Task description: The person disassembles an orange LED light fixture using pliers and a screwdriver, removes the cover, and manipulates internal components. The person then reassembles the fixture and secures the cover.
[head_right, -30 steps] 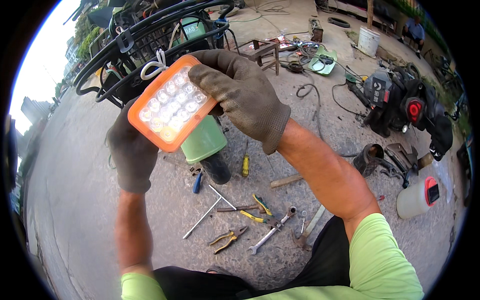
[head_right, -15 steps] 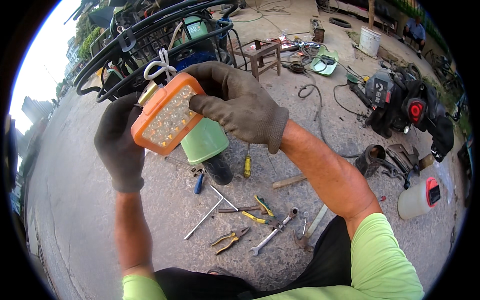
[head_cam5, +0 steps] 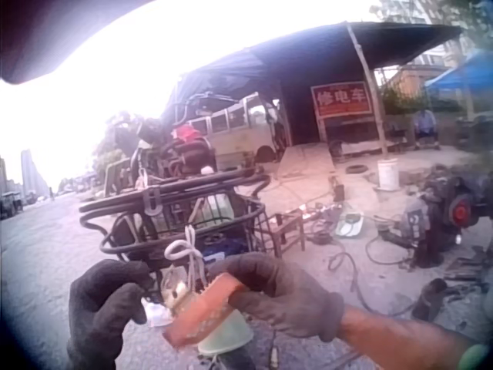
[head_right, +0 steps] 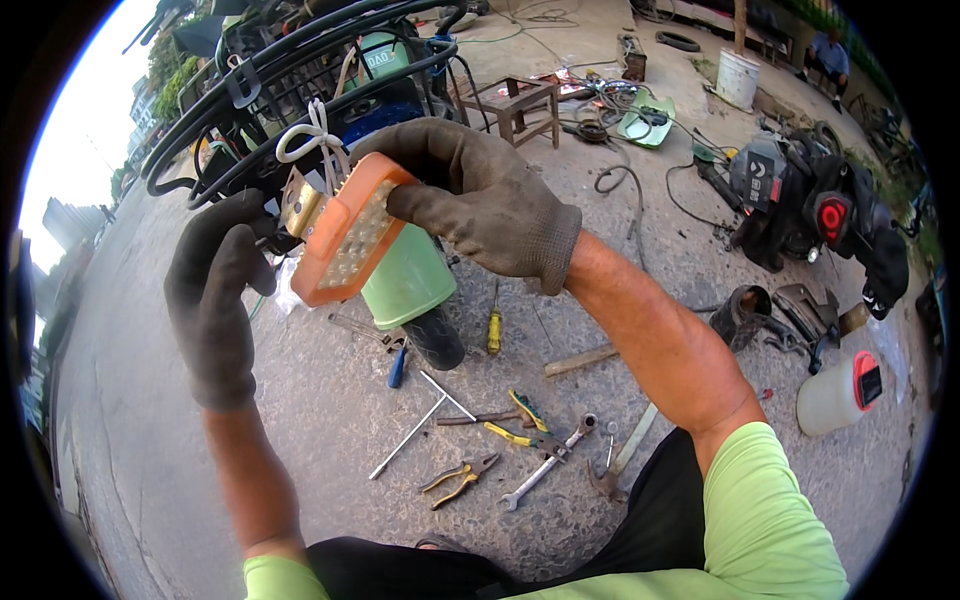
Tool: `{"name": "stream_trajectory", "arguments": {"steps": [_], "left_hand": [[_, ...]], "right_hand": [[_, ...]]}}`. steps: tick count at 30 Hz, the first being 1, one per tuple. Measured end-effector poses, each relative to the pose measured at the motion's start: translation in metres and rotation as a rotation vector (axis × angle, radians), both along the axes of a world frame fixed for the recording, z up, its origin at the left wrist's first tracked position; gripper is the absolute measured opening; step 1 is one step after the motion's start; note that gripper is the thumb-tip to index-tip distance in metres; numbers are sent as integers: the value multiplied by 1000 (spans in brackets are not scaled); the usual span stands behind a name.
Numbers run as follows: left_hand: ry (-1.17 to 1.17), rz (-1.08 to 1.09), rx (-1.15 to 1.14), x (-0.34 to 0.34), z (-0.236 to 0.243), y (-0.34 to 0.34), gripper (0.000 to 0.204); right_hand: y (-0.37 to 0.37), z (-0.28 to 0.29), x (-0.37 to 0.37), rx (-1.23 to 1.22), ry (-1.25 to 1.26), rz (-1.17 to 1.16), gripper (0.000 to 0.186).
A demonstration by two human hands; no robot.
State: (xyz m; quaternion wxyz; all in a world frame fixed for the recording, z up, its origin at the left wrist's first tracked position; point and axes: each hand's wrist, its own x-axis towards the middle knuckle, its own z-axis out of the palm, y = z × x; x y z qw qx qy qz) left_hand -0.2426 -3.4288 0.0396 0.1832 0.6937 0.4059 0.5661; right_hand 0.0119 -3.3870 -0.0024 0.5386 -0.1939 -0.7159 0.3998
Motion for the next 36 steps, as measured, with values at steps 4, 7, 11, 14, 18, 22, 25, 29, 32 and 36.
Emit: {"name": "stream_trajectory", "arguments": {"steps": [4,7,11,14,18,22,25,29,32,36], "left_hand": [[33,-41,-73,3,4,-5,41],[17,-147,-194,8,6,-8,44],[-108,-325,-354,0,2,-3,40],[-265,-417,-426,0,-4,-2,33],[-378,-453,-495,2,-8,1,27],[-417,-430,-486,5,-10,0,26],[-449,-447,-474,6,-11,1,27],[-421,-454,-359,1,-18,6,29],[-623,-368,-314,18,-20,2,31],[-772,-499,-322,20,-29,4,32]], "right_hand": [[2,-2,-1,3,-3,66,38],[2,-4,-5,37,-2,92,37],[-8,2,-6,-26,-32,93,42],[-11,2,-8,-114,-47,134,50],[-9,-8,-16,-164,6,162,63],[-8,-8,-18,-135,-44,129,70],[-8,-9,-20,-120,-34,98,74],[-6,-5,-16,-185,55,139,72],[-1,-8,-13,-337,225,315,67],[-4,-10,-12,-440,215,431,63]]}}
